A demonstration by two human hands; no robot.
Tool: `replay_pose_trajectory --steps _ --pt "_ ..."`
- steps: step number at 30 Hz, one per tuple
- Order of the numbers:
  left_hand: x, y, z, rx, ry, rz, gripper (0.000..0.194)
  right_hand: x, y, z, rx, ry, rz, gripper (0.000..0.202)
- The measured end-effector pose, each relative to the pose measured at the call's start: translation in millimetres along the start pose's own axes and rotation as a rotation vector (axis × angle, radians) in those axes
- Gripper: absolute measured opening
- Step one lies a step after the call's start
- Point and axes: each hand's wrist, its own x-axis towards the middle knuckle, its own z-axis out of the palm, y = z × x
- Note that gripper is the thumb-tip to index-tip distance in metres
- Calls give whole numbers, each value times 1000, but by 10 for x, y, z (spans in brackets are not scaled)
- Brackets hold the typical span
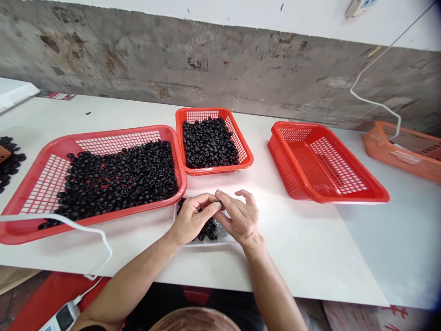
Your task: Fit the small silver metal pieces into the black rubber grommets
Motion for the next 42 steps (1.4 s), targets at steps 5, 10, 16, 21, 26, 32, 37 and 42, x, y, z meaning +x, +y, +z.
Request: replay_pose_trajectory --steps 5,10,16,21,26,32,37,42 --pt "12 21 -16 -36 21 -43 22 15 -5 -12 -2 -31 16 51" --pt "6 15 -22 8 14 -36 22 -2 -4 -22 -21 -82 2 47" --pt "25 17 -24 -112 -11 -94 21 22 27 -85 264 -126 109 41" --pt "33 -25 -48 -144 -30 -122 24 54 49 -145 564 -130 286 26" --pt "35 15 -26 -182 -42 -192 29 66 68 -181 660 -152 388 20" --pt "-163 158 5 -156 27 -147 27 104 -128 -243 580 -102 317 22" --pt "-468 214 16 -190 113 -122 23 75 -470 -307 336 -193 184 44" --pt "-654 181 36 -178 169 -91 21 100 -679 -284 23 -195 77 35"
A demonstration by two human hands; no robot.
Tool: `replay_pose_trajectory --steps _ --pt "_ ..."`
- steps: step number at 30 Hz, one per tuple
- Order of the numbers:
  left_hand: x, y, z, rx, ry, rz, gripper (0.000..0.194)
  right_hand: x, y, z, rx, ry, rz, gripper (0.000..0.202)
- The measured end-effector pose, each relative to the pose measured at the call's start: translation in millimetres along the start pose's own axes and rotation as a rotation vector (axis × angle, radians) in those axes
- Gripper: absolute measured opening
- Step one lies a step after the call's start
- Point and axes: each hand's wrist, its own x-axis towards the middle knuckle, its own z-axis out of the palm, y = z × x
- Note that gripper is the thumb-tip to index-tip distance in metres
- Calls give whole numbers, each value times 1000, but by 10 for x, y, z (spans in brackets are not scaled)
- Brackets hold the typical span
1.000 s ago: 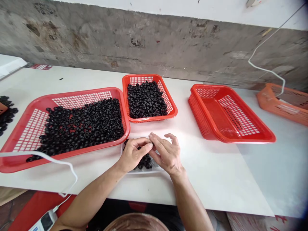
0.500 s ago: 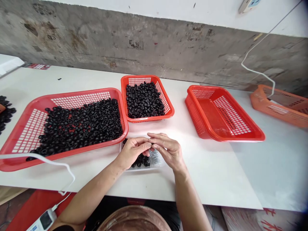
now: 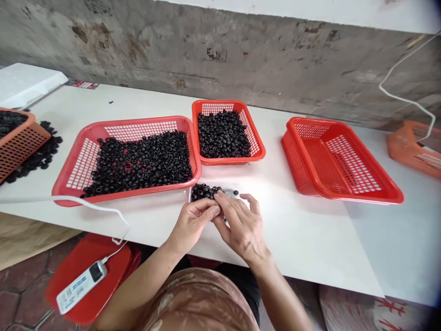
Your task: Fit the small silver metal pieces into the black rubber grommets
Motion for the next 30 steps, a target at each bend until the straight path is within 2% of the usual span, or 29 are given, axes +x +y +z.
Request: replay_pose_trajectory --steps 3,9,16,21,27,30 --pt "-97 -2 -34 21 32 0 20 19 -41 -5 -27 12 -52 27" --pt "-254 -21 -101 -3 47 -139 29 -45 -43 -45 25 -38 -81 27" --pt "-308 -163 -17 -43 111 -141 31 -193 -19 0 92 -81 -130 37" --pt "-342 -169 25 -38 81 -114 28 -241 35 23 108 -79 -180 44" --pt "-346 -195 6 1 96 -109 29 -171 147 54 31 -87 -346 34" --pt "-356 -205 19 0 112 -128 31 -149 183 60 84 -91 -359 32"
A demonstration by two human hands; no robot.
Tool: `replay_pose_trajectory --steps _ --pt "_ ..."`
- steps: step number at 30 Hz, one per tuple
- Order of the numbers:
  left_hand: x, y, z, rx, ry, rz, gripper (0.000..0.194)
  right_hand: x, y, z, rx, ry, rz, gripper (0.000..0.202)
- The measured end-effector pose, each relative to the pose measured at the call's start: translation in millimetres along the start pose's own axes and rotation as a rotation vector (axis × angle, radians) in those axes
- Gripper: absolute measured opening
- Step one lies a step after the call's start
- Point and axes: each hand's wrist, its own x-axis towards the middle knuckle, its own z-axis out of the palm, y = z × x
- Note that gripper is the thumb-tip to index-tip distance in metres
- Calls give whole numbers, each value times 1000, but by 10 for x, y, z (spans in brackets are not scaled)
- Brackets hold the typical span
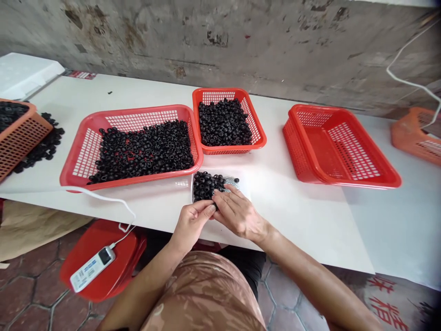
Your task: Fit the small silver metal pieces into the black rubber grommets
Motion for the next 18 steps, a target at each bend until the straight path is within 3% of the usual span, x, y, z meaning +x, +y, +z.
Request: replay_pose_trajectory --steps 4,9,12,18 --pt "4 6 21 -214 -95 -166 46 -19 -31 -19 187 35 122 29" --pt "52 3 -16 -456 -256 -368 35 -49 -107 -102 255 59 212 28" --pt "65 22 -24 -445 -306 -376 33 -57 -133 -161 208 44 199 29" --pt "32 82 17 -336 -242 -293 34 -106 -185 -152 109 43 170 36"
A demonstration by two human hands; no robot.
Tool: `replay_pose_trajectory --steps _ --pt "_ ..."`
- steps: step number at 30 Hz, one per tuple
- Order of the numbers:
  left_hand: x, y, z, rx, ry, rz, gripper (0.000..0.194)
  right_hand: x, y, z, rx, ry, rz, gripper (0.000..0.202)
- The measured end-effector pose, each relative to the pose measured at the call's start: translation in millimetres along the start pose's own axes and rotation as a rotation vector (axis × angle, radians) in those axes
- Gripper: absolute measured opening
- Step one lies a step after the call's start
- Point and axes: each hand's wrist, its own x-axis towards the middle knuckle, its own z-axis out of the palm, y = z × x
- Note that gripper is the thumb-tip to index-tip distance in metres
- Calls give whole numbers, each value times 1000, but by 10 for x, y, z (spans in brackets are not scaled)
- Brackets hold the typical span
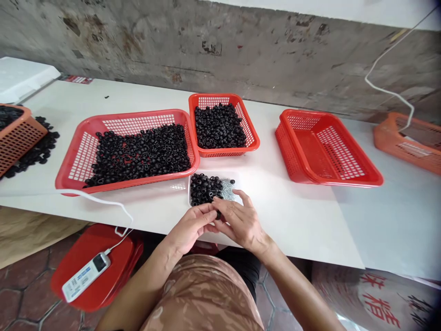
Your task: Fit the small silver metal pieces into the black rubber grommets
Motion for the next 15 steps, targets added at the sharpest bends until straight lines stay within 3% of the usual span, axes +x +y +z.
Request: replay_pose_trajectory --steps 8,15 --pt "-16 -84 18 230 157 197 30 -105 -128 105 -18 -23 202 41" --pt "-52 -125 64 404 204 288 26 -77 -174 77 -55 -65 272 32"
